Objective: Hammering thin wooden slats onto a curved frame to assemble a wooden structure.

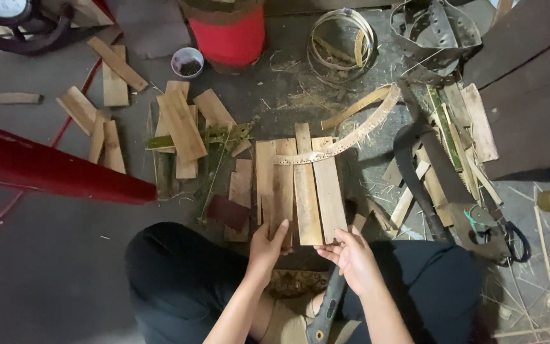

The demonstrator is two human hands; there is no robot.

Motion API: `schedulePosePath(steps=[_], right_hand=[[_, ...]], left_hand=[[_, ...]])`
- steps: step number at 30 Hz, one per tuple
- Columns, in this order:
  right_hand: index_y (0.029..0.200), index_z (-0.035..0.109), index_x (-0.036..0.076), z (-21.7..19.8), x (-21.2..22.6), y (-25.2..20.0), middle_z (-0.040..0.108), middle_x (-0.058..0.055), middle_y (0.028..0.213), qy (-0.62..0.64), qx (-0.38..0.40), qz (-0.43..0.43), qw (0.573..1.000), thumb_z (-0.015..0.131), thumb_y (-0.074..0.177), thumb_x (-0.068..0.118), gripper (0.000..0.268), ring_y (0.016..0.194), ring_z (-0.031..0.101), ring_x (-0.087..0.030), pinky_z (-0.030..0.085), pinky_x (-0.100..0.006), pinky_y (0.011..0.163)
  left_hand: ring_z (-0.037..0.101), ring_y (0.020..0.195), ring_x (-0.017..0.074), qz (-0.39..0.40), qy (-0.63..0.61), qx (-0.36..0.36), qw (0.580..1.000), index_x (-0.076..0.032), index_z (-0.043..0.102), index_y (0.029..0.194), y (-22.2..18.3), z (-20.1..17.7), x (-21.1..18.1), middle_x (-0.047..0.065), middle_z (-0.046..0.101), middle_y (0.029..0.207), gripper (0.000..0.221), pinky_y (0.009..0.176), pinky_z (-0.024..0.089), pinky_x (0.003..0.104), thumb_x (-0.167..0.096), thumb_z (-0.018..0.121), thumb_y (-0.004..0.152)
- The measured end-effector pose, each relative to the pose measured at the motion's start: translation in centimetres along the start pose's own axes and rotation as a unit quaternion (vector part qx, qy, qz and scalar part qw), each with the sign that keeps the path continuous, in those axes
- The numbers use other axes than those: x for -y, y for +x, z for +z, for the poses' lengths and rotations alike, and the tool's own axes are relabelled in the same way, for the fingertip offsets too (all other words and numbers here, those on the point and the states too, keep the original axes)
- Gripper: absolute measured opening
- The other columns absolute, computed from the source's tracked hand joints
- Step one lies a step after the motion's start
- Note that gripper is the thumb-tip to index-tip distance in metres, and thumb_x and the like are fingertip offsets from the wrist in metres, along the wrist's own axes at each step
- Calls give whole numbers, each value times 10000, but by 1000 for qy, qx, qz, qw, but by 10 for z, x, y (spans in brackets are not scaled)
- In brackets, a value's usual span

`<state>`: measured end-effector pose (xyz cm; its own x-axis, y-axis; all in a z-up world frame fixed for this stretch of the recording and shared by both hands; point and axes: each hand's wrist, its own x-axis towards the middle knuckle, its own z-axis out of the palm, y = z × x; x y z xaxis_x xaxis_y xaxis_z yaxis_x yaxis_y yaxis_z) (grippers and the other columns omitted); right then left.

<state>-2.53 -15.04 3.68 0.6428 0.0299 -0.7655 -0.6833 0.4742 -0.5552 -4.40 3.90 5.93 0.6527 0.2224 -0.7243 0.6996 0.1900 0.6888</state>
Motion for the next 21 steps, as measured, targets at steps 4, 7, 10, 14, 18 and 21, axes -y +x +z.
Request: schedulePosePath(steps=[4,7,10,14,18,21], right_hand=[[1023,631,35,2,7,-3,698,-226,986,25,56,1,998,587,997,86,73,881,696,-383,614,-555,862],[1369,589,21,17,14,-13,718,-264,1030,-33,113,10,993,565,986,279,462,881,705,-354,597,-438,769],[1363,553,29,28,12,-16,712,-267,1020,-50,77,19,996,569,997,256,432,775,704,-358,611,-432,730],[1406,517,62,36,11,-27,691,-249,1126,-50,41,-20,998,564,994,209,440,755,694,-384,609,-450,729],[1416,464,26,31,10,-38,659,-248,1141,-35,52,-72,995,537,999,185,452,736,694,-420,603,-494,711],[1464,452,26,29,10,-41,679,-285,1192,-59,68,-71,993,509,998,194,498,768,691,-415,603,-495,760]], left_hand=[[791,890,244,-16,0,3,1000,-143,489,1513,-9,5,-25,67,621,1481,777,696,666,286,-479,671,836],[791,904,264,-43,-13,-2,999,-128,535,1463,-16,6,-38,78,662,1425,812,782,669,307,-485,726,759],[795,999,323,-24,-31,7,999,-113,468,1501,-19,6,-40,93,547,1544,844,824,681,365,-388,774,764],[730,1180,247,56,-4,-2,998,-93,634,1334,-24,7,-33,104,745,1302,699,990,600,349,-392,801,725],[747,1051,191,109,-77,42,990,-73,674,1251,-42,6,-44,82,786,1161,530,862,651,332,-248,801,766],[748,1055,171,126,-46,37,990,-89,687,1250,-37,1,-36,63,793,1160,558,905,616,315,-302,810,749]])
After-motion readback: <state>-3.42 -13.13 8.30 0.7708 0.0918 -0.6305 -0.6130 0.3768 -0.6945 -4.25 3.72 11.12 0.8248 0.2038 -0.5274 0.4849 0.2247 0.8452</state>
